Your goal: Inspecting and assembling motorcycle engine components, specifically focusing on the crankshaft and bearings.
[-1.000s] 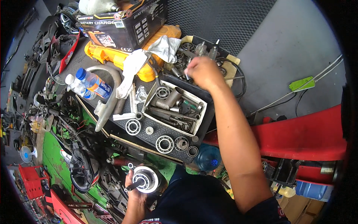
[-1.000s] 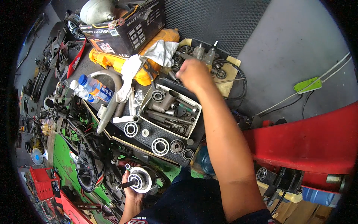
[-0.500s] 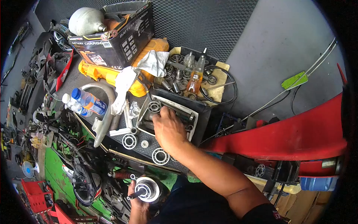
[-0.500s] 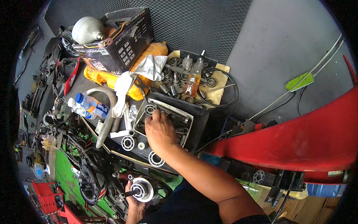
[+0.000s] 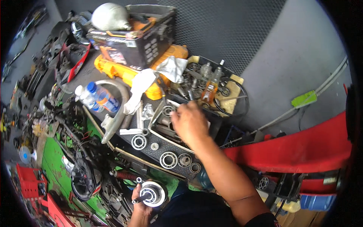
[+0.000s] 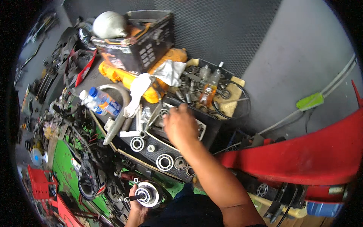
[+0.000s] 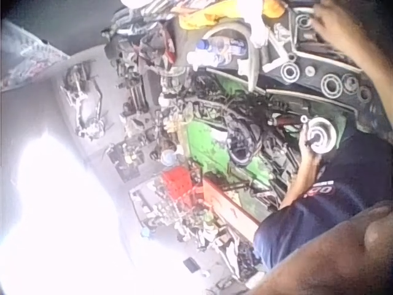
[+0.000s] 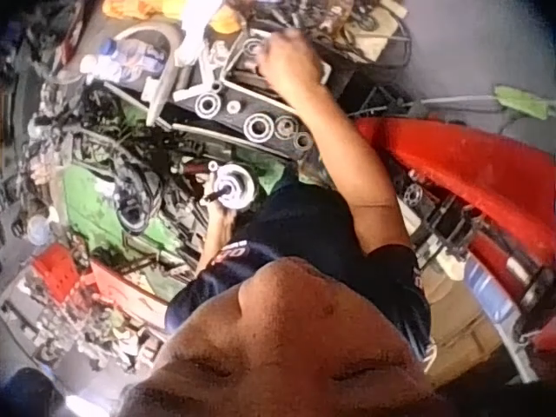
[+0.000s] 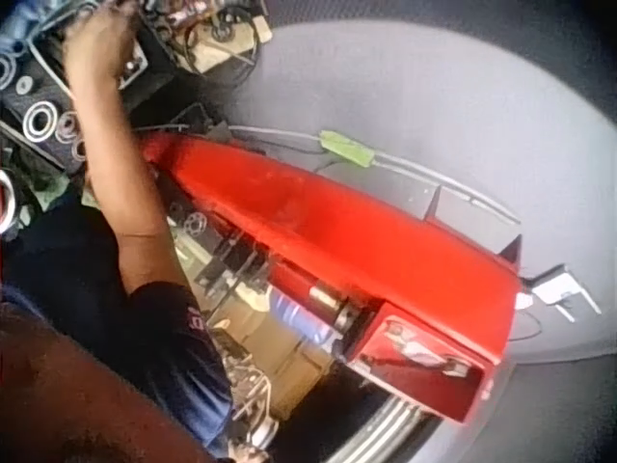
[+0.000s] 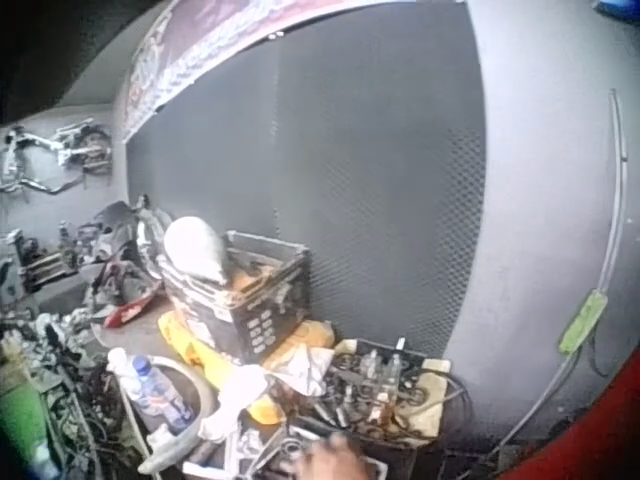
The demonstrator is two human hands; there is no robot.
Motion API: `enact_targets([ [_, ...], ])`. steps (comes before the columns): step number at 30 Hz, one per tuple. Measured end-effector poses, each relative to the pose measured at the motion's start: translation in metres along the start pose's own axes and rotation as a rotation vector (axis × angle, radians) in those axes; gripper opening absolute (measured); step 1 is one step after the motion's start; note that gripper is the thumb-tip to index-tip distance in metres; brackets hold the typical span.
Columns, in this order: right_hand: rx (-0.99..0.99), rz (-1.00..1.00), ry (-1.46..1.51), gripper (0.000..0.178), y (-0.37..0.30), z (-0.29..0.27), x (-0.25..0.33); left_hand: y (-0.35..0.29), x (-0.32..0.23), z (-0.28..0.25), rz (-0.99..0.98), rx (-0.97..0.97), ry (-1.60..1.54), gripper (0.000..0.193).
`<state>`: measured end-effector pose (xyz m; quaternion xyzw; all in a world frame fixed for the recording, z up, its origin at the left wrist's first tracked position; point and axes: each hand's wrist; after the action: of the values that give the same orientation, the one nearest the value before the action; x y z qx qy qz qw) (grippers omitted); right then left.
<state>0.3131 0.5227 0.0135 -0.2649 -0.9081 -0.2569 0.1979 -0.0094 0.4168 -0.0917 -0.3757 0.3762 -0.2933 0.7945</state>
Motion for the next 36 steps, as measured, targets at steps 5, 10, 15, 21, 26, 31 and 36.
enact_targets([
  [5,-0.014,-0.018,0.065,0.029,0.033,0.017,-0.041,-0.011,0.003,-0.002,-0.105,0.093,-0.055,0.052],
  [10,-0.043,-0.065,0.084,0.028,0.036,0.004,-0.039,-0.012,0.014,0.001,-0.108,0.260,-0.152,0.046],
  [15,-0.008,-0.229,0.112,0.026,0.007,-0.001,0.028,-0.026,0.032,-0.010,-0.062,0.328,-0.324,0.044],
  [21,-0.054,-0.355,0.210,0.029,-0.025,-0.045,0.062,-0.052,0.073,-0.019,0.071,0.400,-0.366,0.042],
  [26,-0.023,-0.454,0.366,0.030,-0.082,-0.093,0.088,-0.092,0.119,-0.038,0.133,0.485,-0.489,0.039],
  [31,0.222,-0.585,0.615,0.024,-0.150,-0.145,0.079,-0.137,0.172,-0.059,0.147,0.445,-0.577,0.036],
  [36,1.231,-0.683,0.461,0.083,-0.227,-0.216,0.046,-0.162,0.231,-0.083,0.199,0.421,-0.593,0.038],
])
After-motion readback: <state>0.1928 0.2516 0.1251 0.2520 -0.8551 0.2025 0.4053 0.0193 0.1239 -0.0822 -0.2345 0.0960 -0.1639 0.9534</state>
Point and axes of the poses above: each hand's wrist, its own y-axis towards the middle knuckle, its own z-axis out of the palm, x = y × z, and after that the axes turned 11 degrees about -x, right-handed
